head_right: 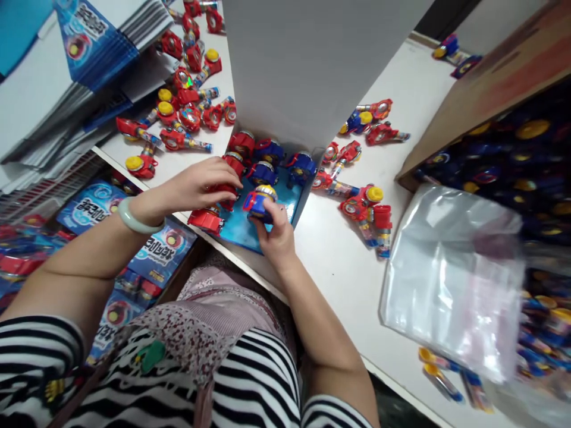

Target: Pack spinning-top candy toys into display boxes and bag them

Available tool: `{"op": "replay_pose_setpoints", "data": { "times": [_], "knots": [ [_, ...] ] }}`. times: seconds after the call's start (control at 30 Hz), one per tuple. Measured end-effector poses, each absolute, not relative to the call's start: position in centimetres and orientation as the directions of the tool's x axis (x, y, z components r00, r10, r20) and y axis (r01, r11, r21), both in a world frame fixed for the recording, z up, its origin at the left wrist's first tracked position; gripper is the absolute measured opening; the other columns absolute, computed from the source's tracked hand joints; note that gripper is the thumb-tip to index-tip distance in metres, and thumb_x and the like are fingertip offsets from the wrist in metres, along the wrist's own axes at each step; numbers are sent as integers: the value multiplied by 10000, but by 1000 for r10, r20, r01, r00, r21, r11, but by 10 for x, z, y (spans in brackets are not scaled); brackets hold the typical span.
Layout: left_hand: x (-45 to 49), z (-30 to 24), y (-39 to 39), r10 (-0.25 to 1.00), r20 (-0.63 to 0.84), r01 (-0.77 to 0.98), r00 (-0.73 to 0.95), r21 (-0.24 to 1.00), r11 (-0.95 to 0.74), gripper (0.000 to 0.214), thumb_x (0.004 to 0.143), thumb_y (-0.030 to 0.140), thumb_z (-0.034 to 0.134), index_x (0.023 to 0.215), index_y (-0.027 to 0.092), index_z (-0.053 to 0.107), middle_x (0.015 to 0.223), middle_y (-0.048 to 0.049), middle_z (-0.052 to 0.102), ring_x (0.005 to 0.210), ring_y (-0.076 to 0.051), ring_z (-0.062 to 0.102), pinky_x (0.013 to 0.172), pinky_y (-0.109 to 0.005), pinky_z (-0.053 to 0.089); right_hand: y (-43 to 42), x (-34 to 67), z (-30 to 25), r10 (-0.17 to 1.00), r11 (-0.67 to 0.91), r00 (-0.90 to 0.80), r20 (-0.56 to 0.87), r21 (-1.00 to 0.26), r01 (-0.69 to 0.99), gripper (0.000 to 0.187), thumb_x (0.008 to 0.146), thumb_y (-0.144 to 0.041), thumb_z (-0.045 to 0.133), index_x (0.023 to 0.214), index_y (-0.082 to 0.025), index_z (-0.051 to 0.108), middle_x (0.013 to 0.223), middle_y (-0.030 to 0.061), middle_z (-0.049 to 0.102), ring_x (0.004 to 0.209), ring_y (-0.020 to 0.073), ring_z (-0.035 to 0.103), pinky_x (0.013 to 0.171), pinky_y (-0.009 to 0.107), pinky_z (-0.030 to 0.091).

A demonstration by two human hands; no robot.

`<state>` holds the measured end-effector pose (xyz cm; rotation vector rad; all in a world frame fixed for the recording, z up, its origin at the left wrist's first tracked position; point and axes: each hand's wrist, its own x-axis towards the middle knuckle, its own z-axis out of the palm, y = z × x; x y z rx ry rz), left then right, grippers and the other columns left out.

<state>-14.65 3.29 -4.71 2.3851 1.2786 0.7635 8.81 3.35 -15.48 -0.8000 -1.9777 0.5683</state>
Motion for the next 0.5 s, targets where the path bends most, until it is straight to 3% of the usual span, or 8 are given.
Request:
{"op": "replay_pose_setpoints", "data": {
  "times": [0.2,0.37,0.5],
  "knots": [
    [-144,-46,32,815,331,601,475,555,-575,367,911,427,644,1167,165,657,1052,-110,704,976,-210,624,891,-334,475,29,87,-147,795,568,-483,366,-730,381,562,928,-321,600,1442,-325,374,1279,100,632,1169,279,645,991,465,558],
    [-140,-45,34,779,333,602,531,499,-623,384,906,480,640,1110,158,682,1005,-118,709,940,-219,640,854,-337,481,39,90,-147,772,550,-516,370,-796,253,675,906,-294,641,1492,-316,307,1450,97,534,1274,260,592,1057,451,529],
    [-138,-44,37,780,349,605,520,494,-625,308,927,439,618,1043,165,694,966,-107,713,913,-204,642,850,-335,489,42,90,-147,723,609,-560,404,-756,241,712,909,-221,618,1516,-316,258,1457,116,518,1291,270,580,1052,460,528]
  ]
}}
